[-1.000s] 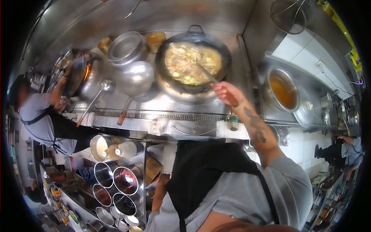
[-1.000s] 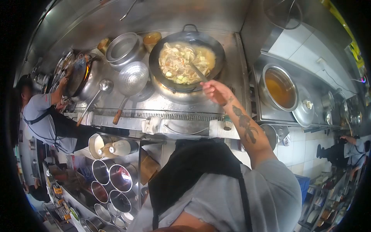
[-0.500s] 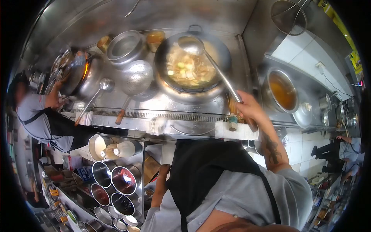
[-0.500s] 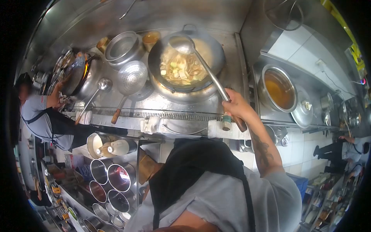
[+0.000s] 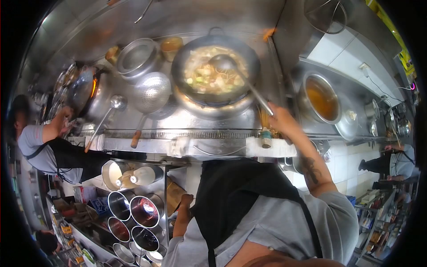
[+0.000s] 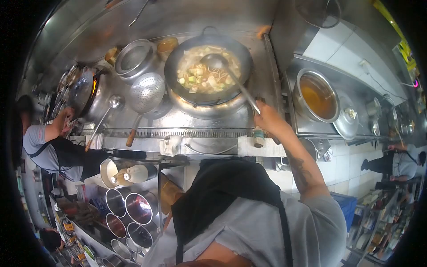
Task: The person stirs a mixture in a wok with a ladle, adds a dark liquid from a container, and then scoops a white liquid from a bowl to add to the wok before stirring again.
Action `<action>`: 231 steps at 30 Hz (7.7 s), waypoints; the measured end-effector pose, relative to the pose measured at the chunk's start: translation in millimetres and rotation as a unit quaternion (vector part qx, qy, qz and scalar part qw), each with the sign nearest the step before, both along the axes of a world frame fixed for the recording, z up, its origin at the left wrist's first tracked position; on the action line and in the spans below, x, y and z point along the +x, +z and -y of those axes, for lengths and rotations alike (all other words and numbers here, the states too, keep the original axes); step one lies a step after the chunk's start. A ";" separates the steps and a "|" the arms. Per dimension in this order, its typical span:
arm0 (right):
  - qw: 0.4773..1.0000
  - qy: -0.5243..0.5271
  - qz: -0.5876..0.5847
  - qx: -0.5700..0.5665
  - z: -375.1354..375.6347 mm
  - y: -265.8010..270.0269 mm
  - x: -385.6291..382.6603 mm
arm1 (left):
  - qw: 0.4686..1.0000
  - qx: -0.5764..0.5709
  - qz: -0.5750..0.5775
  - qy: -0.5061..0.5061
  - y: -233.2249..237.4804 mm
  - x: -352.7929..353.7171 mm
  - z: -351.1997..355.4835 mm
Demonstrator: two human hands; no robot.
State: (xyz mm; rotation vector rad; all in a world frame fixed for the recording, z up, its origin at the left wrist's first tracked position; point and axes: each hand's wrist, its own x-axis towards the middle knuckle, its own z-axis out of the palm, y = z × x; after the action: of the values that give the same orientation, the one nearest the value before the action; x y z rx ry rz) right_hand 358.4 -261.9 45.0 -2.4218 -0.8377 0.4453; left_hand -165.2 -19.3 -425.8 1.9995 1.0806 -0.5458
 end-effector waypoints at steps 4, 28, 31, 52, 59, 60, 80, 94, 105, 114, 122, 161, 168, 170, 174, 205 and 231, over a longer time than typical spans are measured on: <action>0.995 -0.036 0.081 0.037 -19.2 -14.5 40.6 | 0.979 -0.124 0.012 0.161 62.0 16.4 8.4; 0.990 0.075 0.066 -0.098 -102.9 -39.7 0.7 | 0.991 -0.039 -0.126 -0.020 16.4 -2.4 15.7; 0.990 0.083 0.073 -0.092 -70.0 -41.4 -12.7 | 0.990 -0.035 -0.129 -0.033 15.9 7.2 7.4; 0.995 -0.073 0.013 0.070 -39.6 -23.5 54.2 | 0.986 -0.005 -0.138 -0.094 14.8 33.0 -11.8; 0.898 -0.148 -0.370 0.187 -83.5 -67.1 13.2 | 0.985 -0.002 -0.140 -0.103 8.8 35.4 -4.6; 0.836 -0.160 -0.475 0.221 -85.7 -55.6 3.5 | 0.985 0.000 -0.140 -0.103 8.4 35.4 -3.9; 0.945 -0.007 -0.276 0.178 -27.9 27.1 -22.8 | 0.979 -0.028 -0.181 -0.090 10.6 56.7 -7.6; 0.999 0.046 0.004 -0.008 -34.9 -43.1 26.6 | 0.982 -0.022 -0.164 -0.093 21.1 54.1 -16.4; 0.992 -0.073 0.050 0.091 -49.4 -41.0 83.4 | 0.983 -0.026 -0.164 -0.082 18.5 39.3 -6.8; 0.957 -0.053 -0.186 0.216 -100.1 -55.7 82.9 | 0.983 -0.029 -0.165 -0.079 19.6 33.2 -1.2; 0.649 -0.147 -0.673 0.325 -113.8 -50.0 19.1 | 0.983 -0.035 -0.162 -0.078 18.2 33.9 0.4; 0.976 -0.137 -0.136 0.102 -48.4 -63.6 47.6 | 0.983 -0.031 -0.156 -0.088 23.6 33.1 -9.9; 0.665 -0.160 -0.658 0.314 -43.7 -29.3 -27.2 | 0.983 -0.036 -0.153 -0.091 22.2 29.2 -5.9; 0.564 -0.144 -0.735 0.347 -32.3 -16.1 -19.6 | 0.983 -0.034 -0.152 -0.098 24.6 31.6 -7.6; 0.467 -0.085 -0.798 0.372 -17.1 -9.6 -10.1 | 0.983 -0.029 -0.142 -0.111 30.7 38.5 -11.3; 0.981 0.021 -0.086 0.170 -25.6 -18.3 -26.3 | 0.708 0.016 0.637 -0.306 689.1 224.4 13.9; 0.984 0.025 -0.133 0.116 55.0 -6.2 -20.9 | 0.741 0.369 0.522 -0.203 422.4 399.6 41.0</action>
State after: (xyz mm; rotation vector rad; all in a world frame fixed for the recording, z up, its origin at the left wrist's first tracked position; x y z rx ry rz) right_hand 337.5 -316.8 38.8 -2.0753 -0.7875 0.6374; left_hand 234.5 -60.3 -3.4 2.6211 0.0873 0.9323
